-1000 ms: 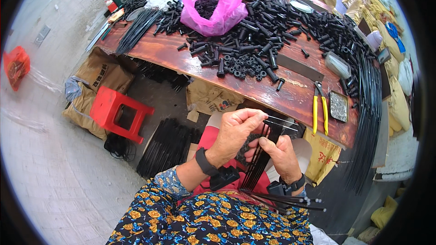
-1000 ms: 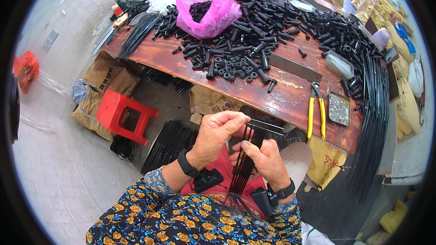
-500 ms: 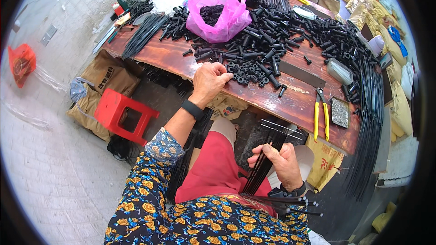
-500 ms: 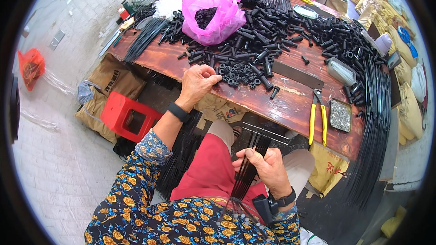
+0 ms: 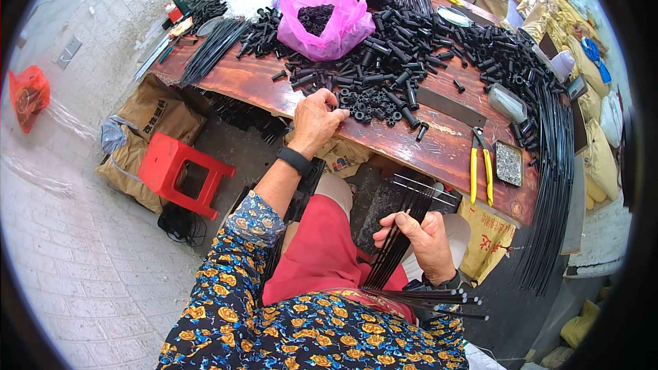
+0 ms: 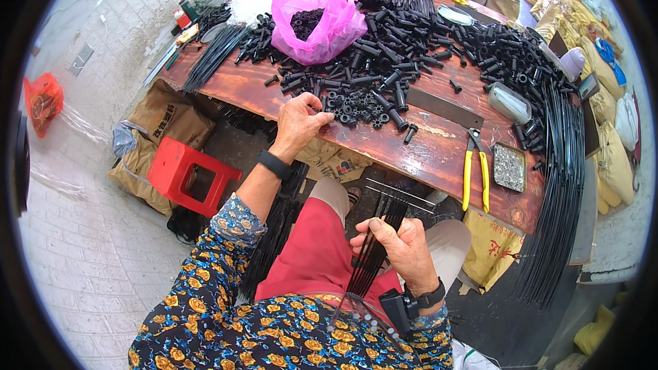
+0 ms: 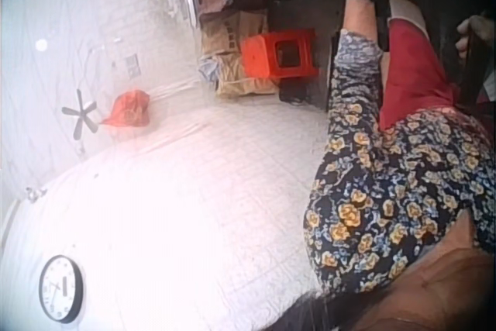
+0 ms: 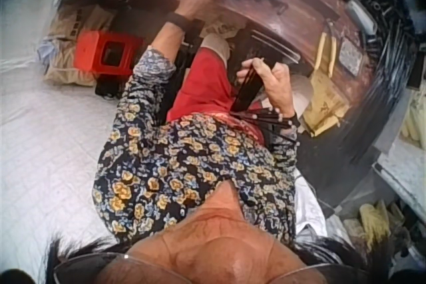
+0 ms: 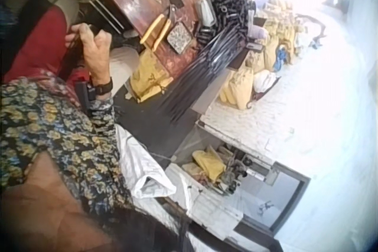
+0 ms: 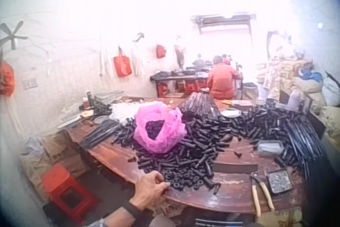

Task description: The recorder is assembling small plastic and metal components onto thin black rods using hand tools and manual manipulation in an industrial setting.

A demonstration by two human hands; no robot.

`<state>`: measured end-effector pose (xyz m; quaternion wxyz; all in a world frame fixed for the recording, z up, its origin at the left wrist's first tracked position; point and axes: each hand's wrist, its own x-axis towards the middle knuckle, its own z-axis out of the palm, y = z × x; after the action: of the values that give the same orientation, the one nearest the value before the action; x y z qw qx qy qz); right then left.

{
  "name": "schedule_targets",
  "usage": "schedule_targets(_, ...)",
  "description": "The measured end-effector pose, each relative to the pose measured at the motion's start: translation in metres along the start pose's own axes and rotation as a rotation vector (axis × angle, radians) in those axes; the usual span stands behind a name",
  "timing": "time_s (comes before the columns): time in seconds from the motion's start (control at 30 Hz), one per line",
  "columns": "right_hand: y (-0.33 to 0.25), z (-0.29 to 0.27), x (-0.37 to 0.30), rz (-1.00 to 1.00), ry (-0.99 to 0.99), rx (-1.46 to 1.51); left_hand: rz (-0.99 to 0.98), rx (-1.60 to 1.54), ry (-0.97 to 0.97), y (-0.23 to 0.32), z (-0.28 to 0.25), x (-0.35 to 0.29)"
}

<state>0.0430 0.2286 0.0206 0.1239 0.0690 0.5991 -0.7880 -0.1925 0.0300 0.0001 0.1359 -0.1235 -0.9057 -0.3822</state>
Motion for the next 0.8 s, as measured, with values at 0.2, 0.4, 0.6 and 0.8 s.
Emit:
schedule_targets(0.2,-0.002,0.002,0.002,0.0,0.0,-0.015,-0.028,-0.056,0.013,-0.009,0.0,0.003)
schedule_targets(0.4,-0.003,0.002,0.003,-0.032,0.005,-0.04,0.014,-0.112,0.034,-0.014,0.002,0.0)
schedule_targets(0.6,-0.001,-0.004,0.002,-0.017,0.021,0.03,-0.076,-0.019,0.307,-0.032,-0.027,0.024)
schedule_targets(0.8,-0.002,-0.005,0.002,-0.001,0.021,0.024,-0.006,0.211,0.208,-0.072,-0.044,0.077)
